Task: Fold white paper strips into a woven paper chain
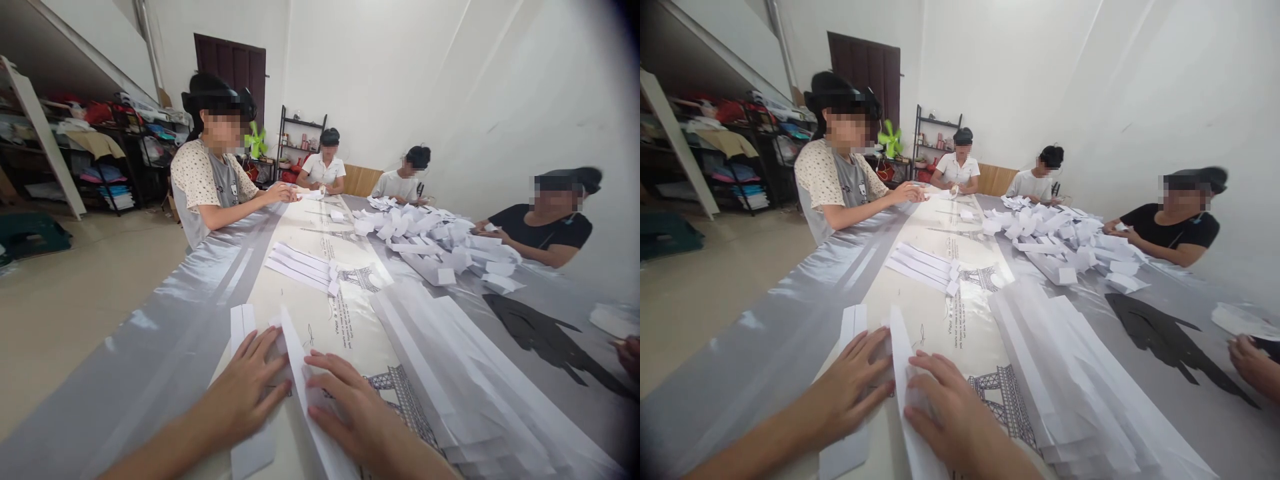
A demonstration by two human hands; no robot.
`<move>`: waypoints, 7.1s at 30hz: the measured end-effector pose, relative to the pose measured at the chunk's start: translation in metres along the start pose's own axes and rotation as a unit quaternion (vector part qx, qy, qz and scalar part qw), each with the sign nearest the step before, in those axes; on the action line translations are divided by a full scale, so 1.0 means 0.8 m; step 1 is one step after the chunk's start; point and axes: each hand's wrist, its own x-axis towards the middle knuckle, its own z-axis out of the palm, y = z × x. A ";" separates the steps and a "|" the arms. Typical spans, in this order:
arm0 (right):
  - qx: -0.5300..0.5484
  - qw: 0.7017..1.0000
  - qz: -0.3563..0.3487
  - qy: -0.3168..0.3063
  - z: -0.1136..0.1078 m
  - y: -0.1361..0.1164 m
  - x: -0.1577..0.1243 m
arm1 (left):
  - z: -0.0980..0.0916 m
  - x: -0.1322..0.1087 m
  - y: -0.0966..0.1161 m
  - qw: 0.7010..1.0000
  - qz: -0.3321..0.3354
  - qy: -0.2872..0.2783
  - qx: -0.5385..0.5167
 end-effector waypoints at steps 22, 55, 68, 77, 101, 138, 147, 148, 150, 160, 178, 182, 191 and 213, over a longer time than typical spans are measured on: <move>-0.062 0.994 -0.042 -0.081 0.001 0.010 0.001 | 0.004 0.004 0.004 0.999 -0.052 0.008 0.002; -0.042 0.991 -0.047 -0.121 -0.016 0.014 0.000 | 0.004 0.009 -0.011 0.985 -0.128 0.060 -0.098; -0.030 0.987 -0.076 -0.137 -0.014 0.011 -0.003 | 0.003 0.014 -0.034 0.946 -0.182 0.074 -0.258; -0.019 0.989 -0.082 -0.119 -0.014 0.010 -0.002 | -0.014 0.019 -0.030 0.917 -0.207 0.070 -0.333; 0.454 0.873 0.174 0.037 0.026 -0.013 0.014 | -0.030 0.031 0.009 0.740 -0.309 0.095 -0.590; -0.190 0.976 -0.101 0.032 0.053 0.008 0.007 | -0.007 0.027 -0.035 0.965 -0.250 0.076 -0.013; -0.209 0.973 -0.099 0.018 0.054 0.007 0.006 | -0.003 0.027 -0.035 0.979 -0.159 0.116 0.055; -0.207 0.973 -0.096 0.018 0.054 0.007 0.006 | -0.003 0.027 -0.034 0.984 -0.141 0.105 0.044; -0.204 0.974 -0.095 0.020 0.053 0.006 0.007 | -0.004 0.024 -0.029 0.989 -0.124 0.072 0.020; -0.203 0.974 -0.094 0.014 0.051 0.004 0.009 | 0.006 0.015 -0.016 0.990 -0.101 0.088 -0.042; -0.104 0.991 -0.081 0.022 0.033 0.011 -0.002 | -0.001 0.018 -0.015 0.998 -0.043 0.022 0.042; -0.125 0.989 -0.083 0.008 0.039 0.007 -0.003 | -0.003 0.017 -0.013 0.996 -0.044 0.025 0.073; -0.143 0.985 -0.094 0.005 0.036 0.002 -0.002 | -0.010 0.016 -0.016 0.997 -0.025 0.016 0.075; -0.166 0.984 -0.065 0.006 0.047 -0.012 -0.005 | 0.002 0.015 -0.010 0.975 0.049 0.019 0.217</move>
